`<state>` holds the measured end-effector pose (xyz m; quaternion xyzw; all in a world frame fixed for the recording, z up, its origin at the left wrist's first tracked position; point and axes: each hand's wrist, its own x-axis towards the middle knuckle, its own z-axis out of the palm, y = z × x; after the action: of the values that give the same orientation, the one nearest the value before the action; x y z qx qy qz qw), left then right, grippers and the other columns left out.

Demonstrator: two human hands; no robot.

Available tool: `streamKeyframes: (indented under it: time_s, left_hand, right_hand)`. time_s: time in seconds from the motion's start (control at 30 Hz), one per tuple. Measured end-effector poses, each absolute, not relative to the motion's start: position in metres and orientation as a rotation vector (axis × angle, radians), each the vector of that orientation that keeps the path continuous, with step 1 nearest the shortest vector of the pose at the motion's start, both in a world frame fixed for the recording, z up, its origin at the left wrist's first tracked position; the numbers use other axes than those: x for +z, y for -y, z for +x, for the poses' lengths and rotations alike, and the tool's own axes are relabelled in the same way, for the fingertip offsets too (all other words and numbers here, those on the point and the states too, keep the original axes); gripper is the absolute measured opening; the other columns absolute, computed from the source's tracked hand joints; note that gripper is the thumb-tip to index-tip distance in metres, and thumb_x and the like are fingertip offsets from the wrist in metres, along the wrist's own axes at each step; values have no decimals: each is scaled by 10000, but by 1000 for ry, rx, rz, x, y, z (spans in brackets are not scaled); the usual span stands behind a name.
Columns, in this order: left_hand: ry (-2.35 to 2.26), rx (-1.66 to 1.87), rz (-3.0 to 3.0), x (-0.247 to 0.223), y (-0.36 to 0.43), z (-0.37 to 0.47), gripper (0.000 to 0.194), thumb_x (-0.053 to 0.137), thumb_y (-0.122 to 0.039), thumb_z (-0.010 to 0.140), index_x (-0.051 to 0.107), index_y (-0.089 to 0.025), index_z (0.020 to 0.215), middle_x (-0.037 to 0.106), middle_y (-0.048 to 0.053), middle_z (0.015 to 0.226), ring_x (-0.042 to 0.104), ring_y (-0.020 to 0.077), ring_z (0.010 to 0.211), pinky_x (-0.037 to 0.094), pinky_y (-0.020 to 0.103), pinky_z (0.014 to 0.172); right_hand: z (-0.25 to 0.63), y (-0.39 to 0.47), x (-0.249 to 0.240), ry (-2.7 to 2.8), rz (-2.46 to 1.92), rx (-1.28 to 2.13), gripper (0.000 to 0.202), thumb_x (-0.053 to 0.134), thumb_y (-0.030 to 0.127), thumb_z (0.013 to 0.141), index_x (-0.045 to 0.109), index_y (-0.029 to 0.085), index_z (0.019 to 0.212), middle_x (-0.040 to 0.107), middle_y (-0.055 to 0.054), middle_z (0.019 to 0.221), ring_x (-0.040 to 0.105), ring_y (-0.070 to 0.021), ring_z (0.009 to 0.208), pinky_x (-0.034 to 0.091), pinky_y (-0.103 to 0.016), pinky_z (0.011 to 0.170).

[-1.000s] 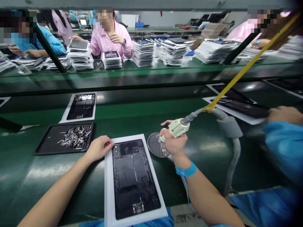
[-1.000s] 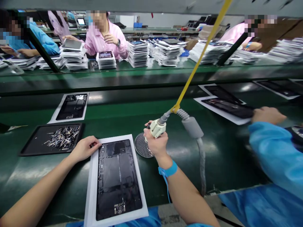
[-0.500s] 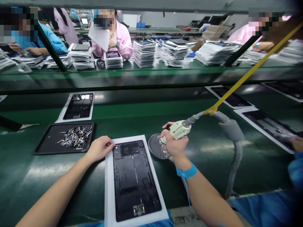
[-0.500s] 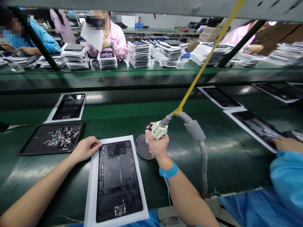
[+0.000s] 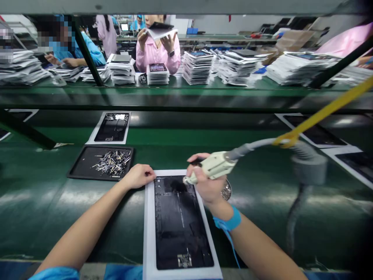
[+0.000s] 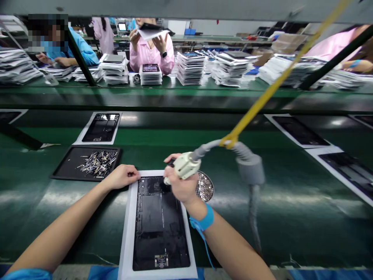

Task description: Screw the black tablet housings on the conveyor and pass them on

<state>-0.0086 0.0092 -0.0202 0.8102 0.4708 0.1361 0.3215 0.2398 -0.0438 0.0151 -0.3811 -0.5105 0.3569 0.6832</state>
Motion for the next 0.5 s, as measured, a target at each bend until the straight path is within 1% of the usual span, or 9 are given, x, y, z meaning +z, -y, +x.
streamKeyframes:
  time_s: [0.03,0.1,0.23,0.33,0.4,0.5]
  left_hand:
    - [-1238,356,2119,-21,-9,-8,165,643,-247,865,747,-176,758,703,1,737,607,120,662,406,216,640]
    - [-1248,352,2112,-21,-9,-7,169,647,-243,862,740,-168,743,695,-3,718,591,118,653,388,214,629]
    - [-1269,328,2115,-18,-8,-5,221,654,-254,856,684,-152,662,636,-14,646,536,114,624,334,217,593]
    - [-1314,294,2111,-17,-8,-4,237,654,-236,838,633,-151,619,592,-19,612,489,106,589,300,225,575]
    - [-1341,274,2113,-17,-8,-3,237,650,-235,833,611,-155,613,579,-18,602,473,105,572,288,232,568]
    - [-1349,257,2117,-18,-8,-3,224,640,-247,835,609,-163,629,603,-6,620,498,115,575,294,237,570]
  right_hand:
    - [225,42,13,1181,-839,868,193,690,281,888,608,232,1056,667,7,826,615,-109,512,532,-256,468]
    - [199,38,8,1254,-808,936,209,698,289,875,614,229,1056,676,-8,844,627,-121,555,552,-272,509]
    - [166,28,-5,1362,-765,934,236,714,284,845,627,237,1059,695,-28,890,686,-171,727,602,-328,666]
    - [157,22,-12,1378,-758,915,244,711,278,841,625,245,1067,702,-30,907,699,-190,790,608,-369,765]
    - [155,20,-15,1376,-764,916,247,711,278,840,625,244,1069,701,-28,898,697,-189,790,605,-378,788]
    - [154,18,-18,1373,-787,931,254,714,294,836,625,236,1067,699,-31,882,694,-187,778,605,-371,771]
